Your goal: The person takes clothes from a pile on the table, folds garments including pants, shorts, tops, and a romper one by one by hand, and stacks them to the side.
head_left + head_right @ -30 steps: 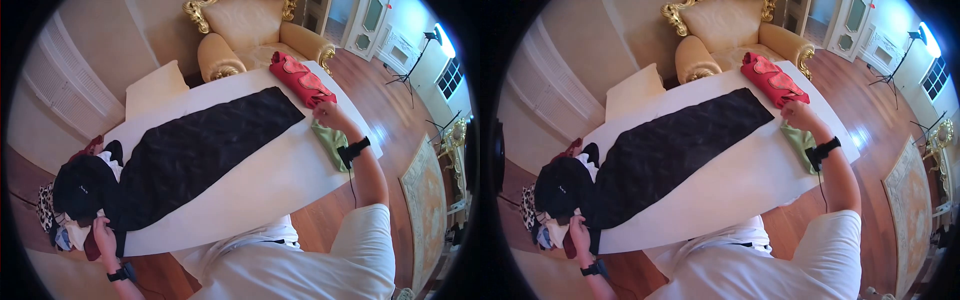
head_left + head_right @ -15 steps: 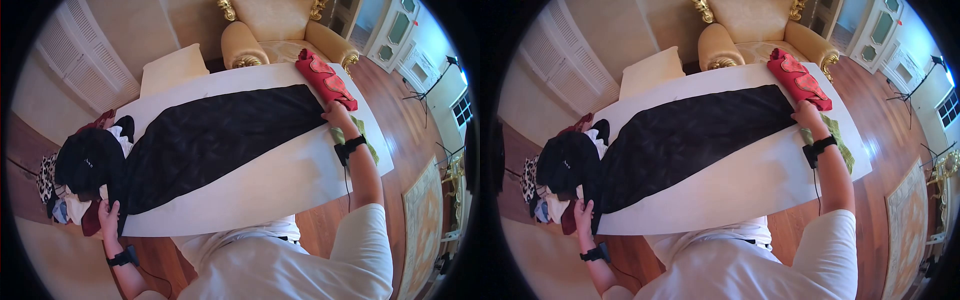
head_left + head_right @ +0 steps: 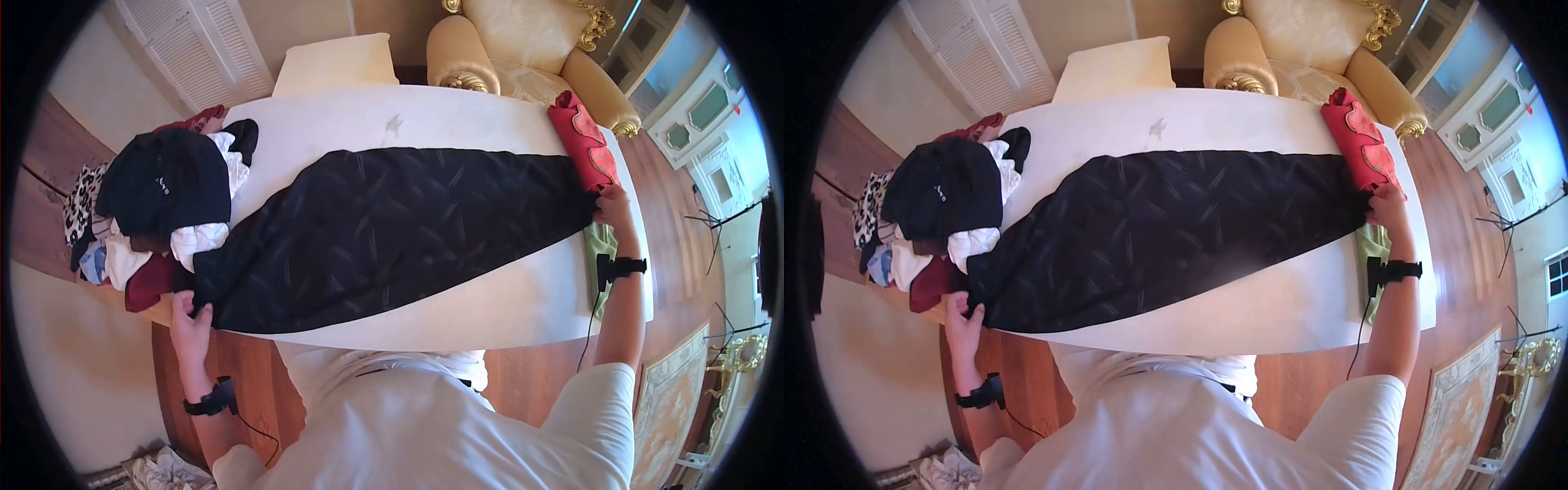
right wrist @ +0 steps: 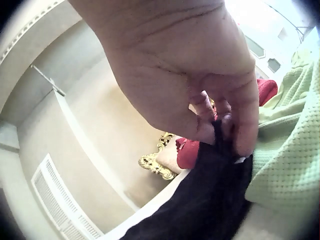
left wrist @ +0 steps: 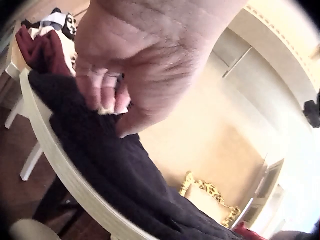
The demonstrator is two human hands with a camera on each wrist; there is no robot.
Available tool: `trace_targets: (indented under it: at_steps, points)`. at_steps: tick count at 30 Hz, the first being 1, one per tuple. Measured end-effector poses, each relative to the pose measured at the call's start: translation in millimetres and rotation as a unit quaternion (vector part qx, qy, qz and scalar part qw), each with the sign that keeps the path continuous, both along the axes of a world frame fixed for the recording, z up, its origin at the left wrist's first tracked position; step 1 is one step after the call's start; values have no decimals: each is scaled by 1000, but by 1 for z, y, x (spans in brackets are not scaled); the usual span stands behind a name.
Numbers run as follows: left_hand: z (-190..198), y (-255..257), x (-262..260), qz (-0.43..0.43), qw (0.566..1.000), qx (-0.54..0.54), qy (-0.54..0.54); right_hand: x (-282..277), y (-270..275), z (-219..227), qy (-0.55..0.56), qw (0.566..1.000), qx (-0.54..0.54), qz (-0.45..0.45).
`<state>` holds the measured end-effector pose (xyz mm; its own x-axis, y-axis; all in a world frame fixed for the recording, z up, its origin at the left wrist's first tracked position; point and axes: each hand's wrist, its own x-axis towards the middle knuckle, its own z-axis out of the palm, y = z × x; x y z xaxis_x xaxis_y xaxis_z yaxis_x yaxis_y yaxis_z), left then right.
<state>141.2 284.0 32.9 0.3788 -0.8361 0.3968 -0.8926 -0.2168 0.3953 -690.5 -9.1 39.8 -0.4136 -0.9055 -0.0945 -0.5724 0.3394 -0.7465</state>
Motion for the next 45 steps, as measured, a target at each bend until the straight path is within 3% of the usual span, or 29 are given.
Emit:
trace_targets:
  at_steps: [1, 4, 5, 6, 8, 9, 12, 16, 18, 20, 22, 23, 26, 28, 29, 30, 31, 32, 34, 36, 40, 43, 45]
  points:
    - [16, -6, -31, 23, 990, 11, 142, 14, 7, 11, -29, 999, -42, 7]
    - [48, -12, -93, -128, 984, 90, 80, 23, 11, 25, -105, 992, -75, -7]
    - [46, -9, -96, -126, 984, 93, 83, 23, 10, 29, -125, 990, -63, -3]
    - [44, -10, -100, -157, 981, 103, 54, 16, 1, 14, -123, 990, -62, -4]
    - [40, -15, -102, -208, 972, 104, 31, -22, -7, -13, -33, 991, -98, 87]
    - [41, -12, -96, -182, 977, 103, 33, 20, 11, 21, -159, 984, -84, -11]
    - [47, -7, -93, -123, 980, 133, 86, 22, 16, 23, -62, 995, -81, -14]
    - [21, 0, -58, -174, 978, 105, 51, 10, 16, 10, -21, 999, -28, 14]
    - [6, 2, -48, -132, 973, -63, 181, 11, 17, 11, -27, 999, -34, 10]
    - [16, 4, -58, -123, 969, -103, 187, 14, 20, 14, -34, 999, -37, 10]
    - [17, 11, -58, -152, 971, -87, 160, 20, 23, 19, -15, 999, -27, 19]
    - [21, 15, -59, -168, 982, -31, 82, 21, 24, 20, -16, 999, -27, 22]
    - [27, 25, -67, -229, 973, 30, -18, 17, 29, 22, 65, 992, 66, 80]
    - [5, 25, -49, -198, 979, -3, -39, 22, 26, 17, 137, 985, 56, 91]
    - [-18, 26, -34, -87, 988, -46, 117, 10, 21, 10, 225, 965, 43, 129]
    - [-34, 33, -17, 34, 960, -98, 261, 3, 12, -1, 306, 936, 21, 173]
    - [-40, 35, -12, 29, 961, -93, 258, 19, 15, 11, 302, 936, 34, 179]
    - [-44, 35, -7, 21, 961, -90, 259, 1, 6, -5, 271, 943, 19, 192]
    - [-28, 31, -19, 56, 964, -40, 258, 0, 10, -11, 245, 949, -44, 195]
    - [-19, 27, -24, 63, 955, -25, 289, -9, 1, -10, 238, 953, 79, 168]
    - [-11, 22, -22, 69, 928, 48, 364, 1, 6, 7, 206, 951, 157, 167]
    - [10, 20, -34, 76, 918, 92, 378, 14, 14, 19, 66, 991, 63, 101]
    - [-9, 23, -22, 66, 923, 67, 373, 11, 21, 31, -103, 987, 72, 96]
